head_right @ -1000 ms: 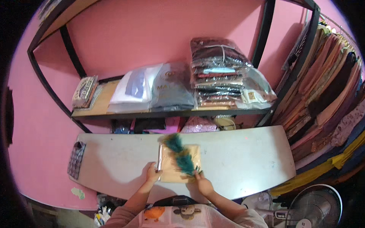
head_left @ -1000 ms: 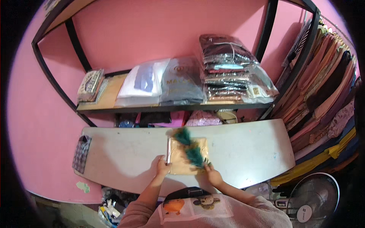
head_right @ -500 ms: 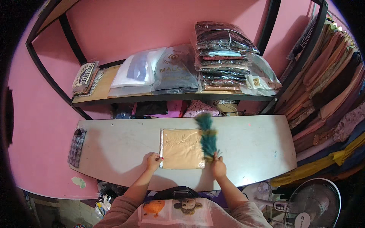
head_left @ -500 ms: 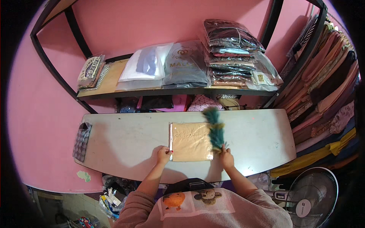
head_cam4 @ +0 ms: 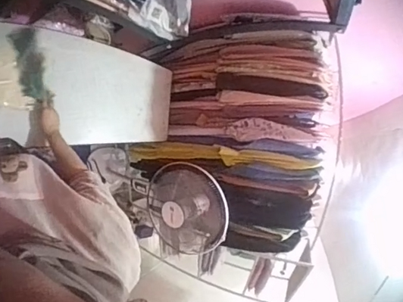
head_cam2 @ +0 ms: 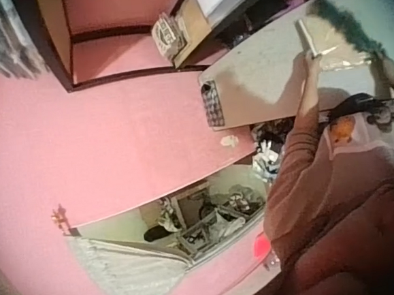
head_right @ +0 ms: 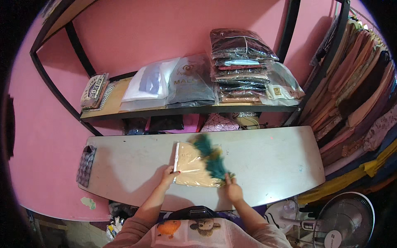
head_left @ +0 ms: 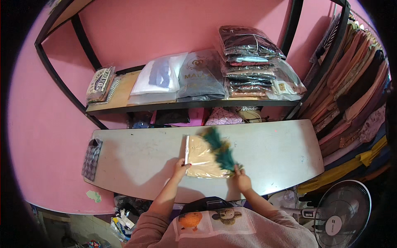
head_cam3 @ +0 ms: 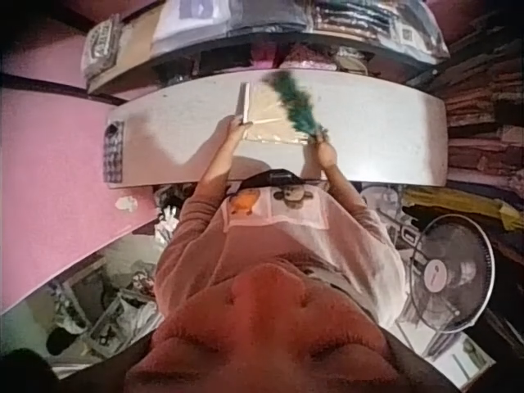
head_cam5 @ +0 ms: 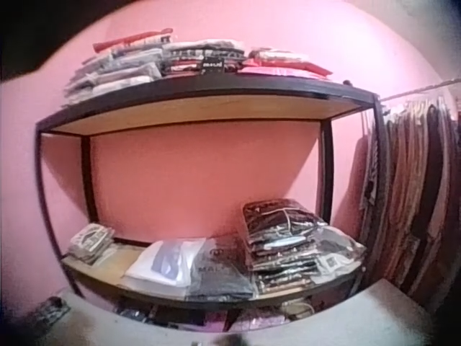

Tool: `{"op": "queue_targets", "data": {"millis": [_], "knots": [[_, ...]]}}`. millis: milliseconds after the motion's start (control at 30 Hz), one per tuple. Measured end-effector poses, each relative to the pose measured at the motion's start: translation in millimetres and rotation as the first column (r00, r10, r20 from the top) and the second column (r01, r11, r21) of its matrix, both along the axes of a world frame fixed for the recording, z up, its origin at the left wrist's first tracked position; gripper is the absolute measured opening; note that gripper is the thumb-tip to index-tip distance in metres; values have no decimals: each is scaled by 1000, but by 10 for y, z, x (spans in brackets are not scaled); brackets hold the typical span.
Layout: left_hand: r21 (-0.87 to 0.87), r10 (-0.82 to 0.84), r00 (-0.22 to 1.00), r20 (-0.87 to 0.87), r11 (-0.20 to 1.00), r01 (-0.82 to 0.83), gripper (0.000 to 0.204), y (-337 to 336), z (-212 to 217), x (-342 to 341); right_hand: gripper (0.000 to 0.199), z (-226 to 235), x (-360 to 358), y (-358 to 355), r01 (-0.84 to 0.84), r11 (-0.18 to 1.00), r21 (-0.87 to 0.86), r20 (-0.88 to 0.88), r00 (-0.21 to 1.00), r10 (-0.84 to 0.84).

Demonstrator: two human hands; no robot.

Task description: The recorder is sorting and organizing packaged clothing items from a basket onto shelves in a clothing store stockroom.

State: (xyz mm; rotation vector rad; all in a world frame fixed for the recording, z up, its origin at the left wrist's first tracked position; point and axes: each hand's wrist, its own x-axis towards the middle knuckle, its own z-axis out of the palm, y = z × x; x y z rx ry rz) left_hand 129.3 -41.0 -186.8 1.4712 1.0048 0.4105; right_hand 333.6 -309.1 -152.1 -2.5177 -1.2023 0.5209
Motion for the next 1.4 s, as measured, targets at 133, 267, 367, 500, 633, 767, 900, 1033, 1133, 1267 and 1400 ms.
{"op": "queue_targets", "data": {"millis": [133, 267, 367, 500, 633, 767, 900, 1033, 1133, 1267, 1400], "knots": [[478, 62, 991, 117, 871, -111, 20, 166, 1025, 63, 57, -96, 454, -247, 277, 959, 64, 7, 961, -278], [809, -106, 993, -52, 579, 104, 25, -203, 2236, 108, 54, -212, 608, -460, 270, 908, 322, -38, 961, -272], [831, -226, 942, -247, 451, 326, 27, -401, 2177, 56, 51, 35, 381, -256, 176, 842, 510, -11, 980, -198], [618, -379, 837, -395, 565, 547, 42, -621, 1168, -148, 56, 316, 58, 66, 56, 829, 556, -61, 998, -26], [575, -185, 742, -644, 522, 629, 71, -714, 462, -422, 58, 79, -254, 311, -313, 935, 167, 17, 949, 314], [253, -432, 582, -689, 610, 751, 57, -682, 361, -584, 60, 275, -652, 444, -643, 758, 109, -15, 762, 648], [563, -218, 703, -677, 462, 686, 70, -721, 392, -564, 58, 108, -438, 555, -534, 845, 40, 92, 844, 529], [410, -305, 651, -695, 576, 707, 88, -739, 573, -395, 54, 88, 47, 498, -166, 986, -15, 94, 982, 166], [267, -376, 555, -742, 593, 760, 85, -846, 412, -177, 58, -77, 482, 291, 162, 987, 7, 137, 977, -161], [83, -753, 531, -388, 545, 834, 78, -839, 219, 230, 55, 61, 785, -76, 410, 906, -104, 141, 908, -395], [391, -645, 732, -221, 629, 672, 65, -838, 525, 515, 56, 11, 774, -450, 522, 853, -7, 497, 742, -450]]}}
